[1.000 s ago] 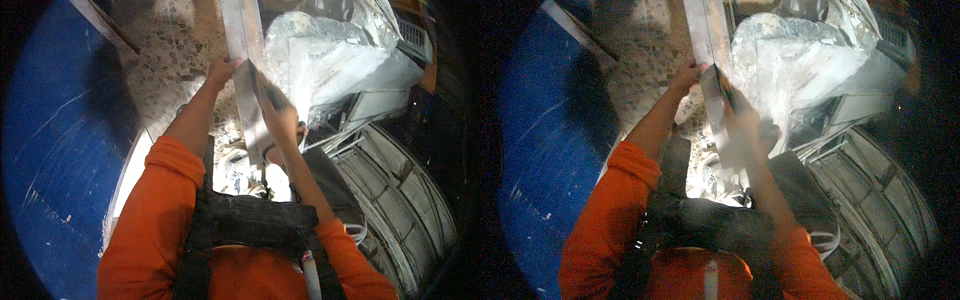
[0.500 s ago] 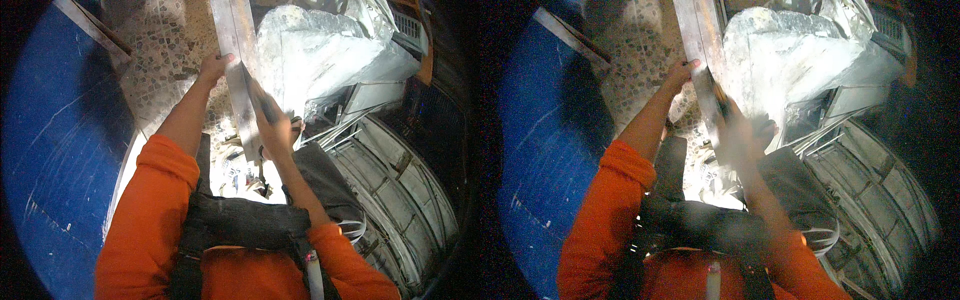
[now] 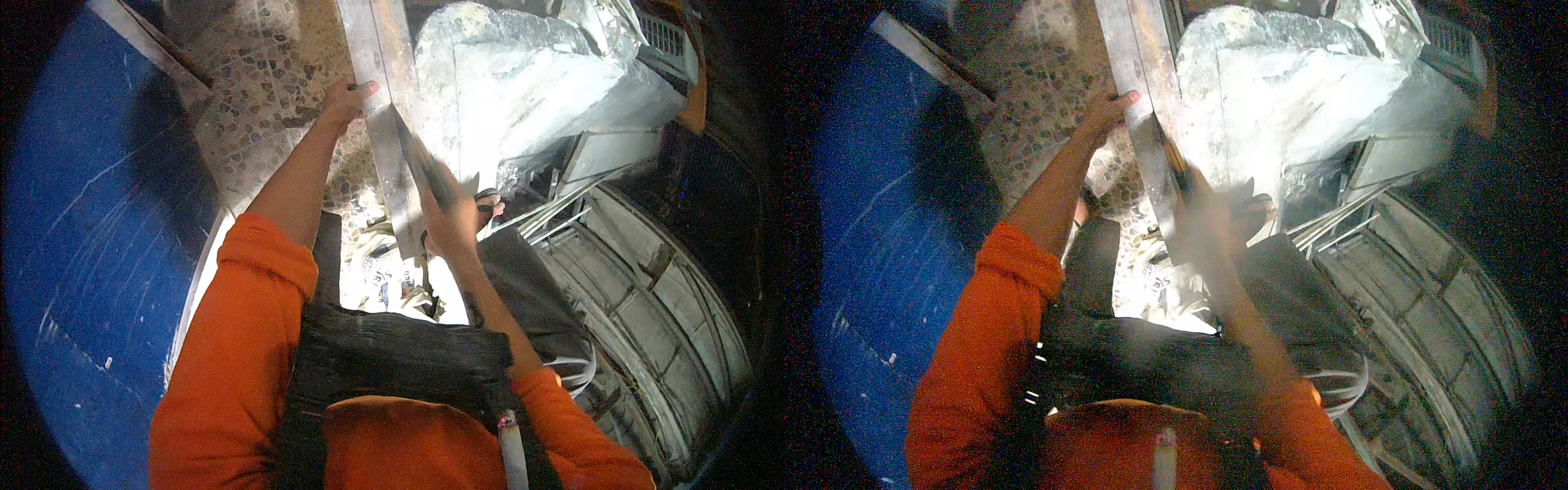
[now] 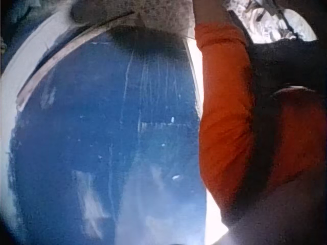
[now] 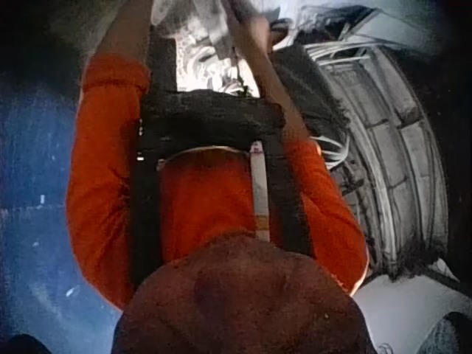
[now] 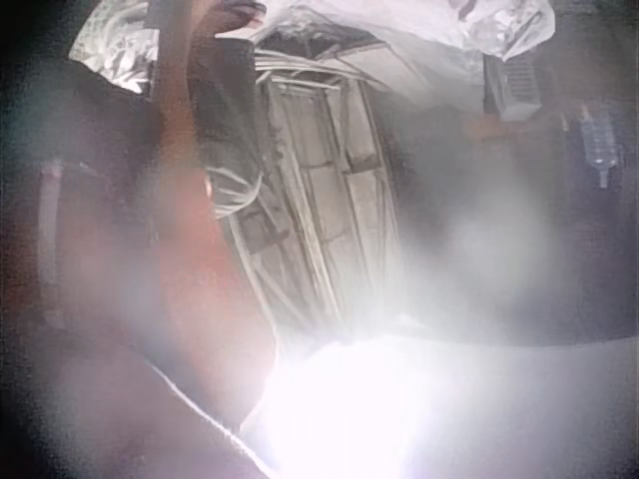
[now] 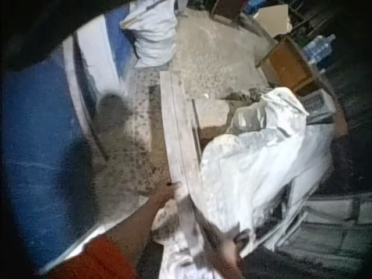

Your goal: The person uses a hand saw to cut a long wooden plank into smaller pieces. After cutting, they break the plank apart and carry the pieces to another room.

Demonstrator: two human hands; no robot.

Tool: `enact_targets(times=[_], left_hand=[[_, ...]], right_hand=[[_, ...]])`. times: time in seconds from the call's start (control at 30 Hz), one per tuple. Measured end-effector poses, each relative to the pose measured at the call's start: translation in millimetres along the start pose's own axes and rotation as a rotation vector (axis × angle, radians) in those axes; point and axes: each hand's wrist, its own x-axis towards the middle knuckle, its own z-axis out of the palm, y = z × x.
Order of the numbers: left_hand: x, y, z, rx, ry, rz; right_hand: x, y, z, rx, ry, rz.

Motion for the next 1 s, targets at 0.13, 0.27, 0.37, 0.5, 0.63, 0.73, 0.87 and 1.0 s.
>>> enact_targets(times=[0.13, 0.27, 0.37, 0.5, 0.63, 0.73, 0.87, 1.0], left_hand=[[8.7, -15.8, -0.6, 0.011, 0.018, 0.014], [9.2, -21.3, -11.9, 0.039, 0.083, 0.016], [15.2, -22.0, -14.0, 0.040, 0.043, 0.050], [3.6, -2.7, 11.3, 0.029, 0.031, 0.087], [19.0, -17.9, -26.3, -0.026, -0.167, 0.013], [-5.9, 3.8, 5.8, -0.068, 0.006, -0.052], [-2.2, -1.8, -0.1, 0.028, -0.004, 0.019], [6.6, -4.7, 0.2, 0.139, -0.038, 0.028]], right_hand=[[-40.8, 3.3, -20.6, -0.157, -0.033, 0.119], [-198.4, 57.2, -84.7, 0.141, 0.033, 0.065], [-181.3, 64.8, -76.1, 0.175, 0.057, 0.044], [-21.5, 13.9, -8.8, 0.021, 0.062, 0.047], [-57.2, 11.2, -14.2, -0.104, -0.018, 0.136], [-215.4, 51.2, -73.1, 0.228, 0.127, 0.142], [-188.1, 70.3, -71.4, 0.393, 0.097, 0.161], [-33.7, 22.3, -9.9, 0.013, 0.039, 0.090]])
